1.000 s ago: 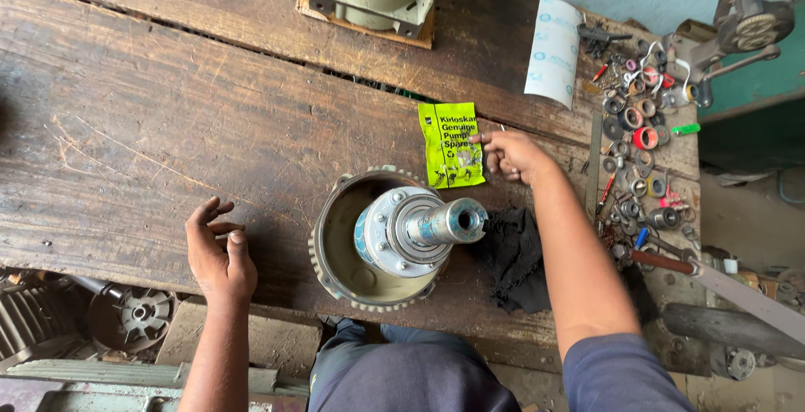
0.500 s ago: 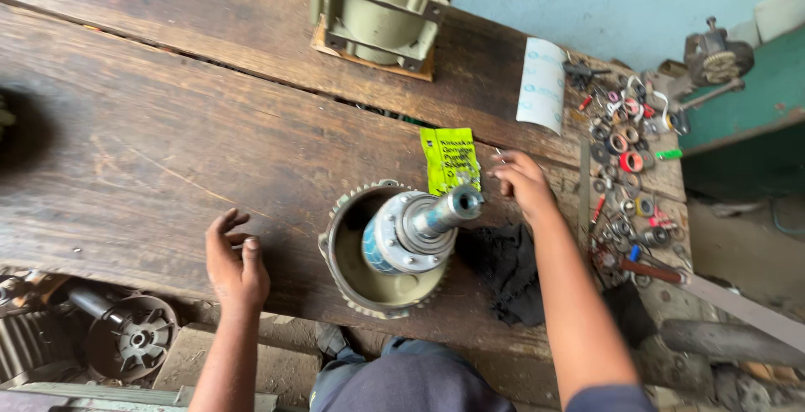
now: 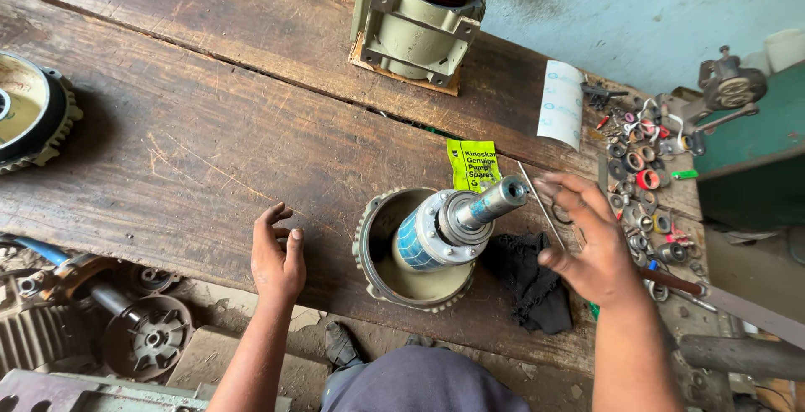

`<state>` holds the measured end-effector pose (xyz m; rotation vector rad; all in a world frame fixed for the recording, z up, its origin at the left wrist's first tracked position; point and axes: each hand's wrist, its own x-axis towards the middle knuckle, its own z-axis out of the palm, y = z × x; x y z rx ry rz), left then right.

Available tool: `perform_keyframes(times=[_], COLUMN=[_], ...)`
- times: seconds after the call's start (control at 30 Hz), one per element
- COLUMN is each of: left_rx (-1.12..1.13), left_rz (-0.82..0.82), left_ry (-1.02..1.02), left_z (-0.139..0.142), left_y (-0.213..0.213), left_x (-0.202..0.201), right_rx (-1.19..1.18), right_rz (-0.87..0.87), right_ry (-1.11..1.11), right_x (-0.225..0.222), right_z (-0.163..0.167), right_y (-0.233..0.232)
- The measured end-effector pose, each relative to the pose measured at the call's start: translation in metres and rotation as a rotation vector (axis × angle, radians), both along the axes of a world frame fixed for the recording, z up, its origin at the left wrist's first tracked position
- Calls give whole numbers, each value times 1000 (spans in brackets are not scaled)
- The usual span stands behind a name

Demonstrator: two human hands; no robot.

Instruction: The person stands at a wooden workbench and wipes a water pump rotor and shaft assembly with a black cloth, handling an O-ring and fitting the rotor into a pump housing. They briefly reach toward a parts tray and continue wiping the pump surfaces by hand.

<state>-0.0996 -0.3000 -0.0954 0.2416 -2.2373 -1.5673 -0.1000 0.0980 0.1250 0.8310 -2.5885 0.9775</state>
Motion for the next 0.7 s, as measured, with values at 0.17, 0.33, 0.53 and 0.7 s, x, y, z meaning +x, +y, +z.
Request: perform_keyframes(times=[0.17,0.33,0.53,0.7], left_rx=[43,91,131,137], left_rz=[-20,-46,-84,-109], left_ry=[-12,-36,-60,-100], left_z=[-1,1,4,8], left_y=[-3,-7,-11,-14], left_x=[3,5,7,9], right_rx=[45,158,609,602], right_rz=[-63,-56,35,-171], right_ry=[79,49,-246,-278], right_x=[21,54,70,62], right_z=[32,59,76,82], right_y=[-38,-63,-104,-144])
